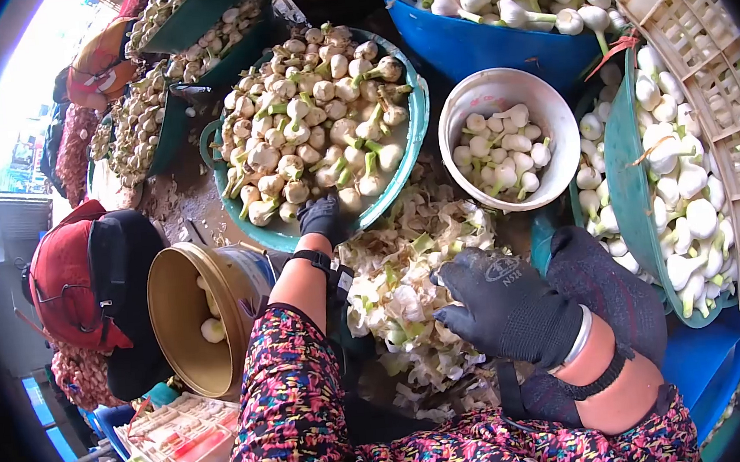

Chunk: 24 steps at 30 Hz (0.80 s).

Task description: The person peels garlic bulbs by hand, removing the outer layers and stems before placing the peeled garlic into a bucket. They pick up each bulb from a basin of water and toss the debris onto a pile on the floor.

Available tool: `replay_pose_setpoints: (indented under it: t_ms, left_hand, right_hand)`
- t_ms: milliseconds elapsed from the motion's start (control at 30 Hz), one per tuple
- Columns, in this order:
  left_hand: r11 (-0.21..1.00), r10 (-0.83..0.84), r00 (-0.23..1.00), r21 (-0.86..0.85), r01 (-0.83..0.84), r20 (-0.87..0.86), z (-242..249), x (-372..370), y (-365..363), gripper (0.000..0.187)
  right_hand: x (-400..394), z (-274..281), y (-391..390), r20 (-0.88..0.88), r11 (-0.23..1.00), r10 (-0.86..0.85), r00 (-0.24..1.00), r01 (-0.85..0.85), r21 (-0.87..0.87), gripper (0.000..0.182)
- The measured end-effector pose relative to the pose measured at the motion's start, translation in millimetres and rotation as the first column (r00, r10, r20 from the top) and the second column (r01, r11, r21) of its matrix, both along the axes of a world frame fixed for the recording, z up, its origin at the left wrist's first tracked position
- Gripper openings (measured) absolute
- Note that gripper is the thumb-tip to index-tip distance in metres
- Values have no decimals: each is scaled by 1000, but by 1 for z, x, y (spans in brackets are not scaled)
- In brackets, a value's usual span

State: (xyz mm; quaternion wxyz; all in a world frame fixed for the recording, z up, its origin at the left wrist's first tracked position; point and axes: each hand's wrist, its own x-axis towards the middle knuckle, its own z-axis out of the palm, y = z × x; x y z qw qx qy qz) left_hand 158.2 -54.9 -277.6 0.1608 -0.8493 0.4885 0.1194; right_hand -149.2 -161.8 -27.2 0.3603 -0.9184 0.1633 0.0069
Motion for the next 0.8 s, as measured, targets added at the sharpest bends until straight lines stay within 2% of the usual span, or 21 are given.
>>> replay_pose_setpoints:
  t_ms: [67,100,133,167,200,233,267,333,367,400,433,467,500,533,567,600,633,667,700,733,800]
  left_hand:
    - [982,51,982,186,-17,-184,13,6,-4,32]
    - [999,34,979,-21,-39,-203,14,6,1,25]
    - [999,37,980,-16,-41,-196,20,5,8,25]
    - [970,2,953,-230,-76,-303,29,4,16,31]
    - [892,-59,918,-435,-128,-391,40,2,23,43]
    - [823,50,753,-400,-403,-656,100,-29,19,44]
    - [725,101,517,-292,-623,-850,160,-56,17,36]
    - [658,33,285,-194,-728,-958,220,-90,29,29]
    - [612,-71,119,-137,-779,-990,240,-106,40,29]
    - [572,-182,-43,-71,-817,-982,257,-121,51,29]
    - [598,-177,-73,-49,-800,-982,273,-136,60,31]
    - [613,-167,-39,-73,-787,-985,281,-146,71,28]
    - [565,-265,-104,-67,-822,-959,283,-155,80,29]
    - [521,-362,-163,-54,-852,-918,282,-164,87,29]
    - [523,-366,-157,-63,-850,-917,275,-170,92,29]
    - [471,-435,-189,-44,-881,-880,266,-175,94,30]
    - [417,-506,-212,-22,-909,-836,261,-179,94,31]
    - [416,-517,-201,-39,-909,-832,267,-187,89,31]
    - [387,-478,-155,-49,-921,-865,276,-195,83,32]
    - [356,-433,-110,-57,-933,-895,282,-198,79,34]
    - [311,-438,0,-152,-938,-899,280,-195,75,31]
  right_hand:
    - [6,1,-1,82,999,32,996,-33,18,27]
    - [9,1,0,89,999,34,995,-36,21,27]
    - [13,1,0,118,999,28,993,-33,40,29]
    - [17,1,1,150,998,24,988,-33,58,30]
    - [22,1,1,135,991,-2,991,-16,131,40]
    - [28,-3,3,219,991,-49,975,19,136,48]
    - [35,-7,5,302,988,-93,949,52,143,57]
    - [44,-13,13,390,972,-195,900,125,198,67]
    - [47,-12,17,363,948,-235,902,130,291,72]
    - [44,-4,18,415,916,-231,880,53,397,65]
    - [41,-7,24,409,762,-296,863,-45,646,61]
    - [38,-4,30,382,537,-356,853,-147,830,57]
    - [28,1,34,364,381,-397,843,-210,900,50]
    - [19,7,35,296,315,-397,869,-174,933,51]
    - [12,5,36,251,219,-412,876,-172,960,52]
    - [8,5,36,205,124,-423,883,-168,978,53]
    - [3,8,38,202,171,-428,881,-141,975,54]
    - [1,13,40,204,220,-432,878,-117,968,55]
    - [3,12,43,261,303,-436,861,-133,944,54]
    - [3,14,43,309,332,-416,855,-174,927,53]
    - [7,28,43,379,433,-414,828,-188,882,50]
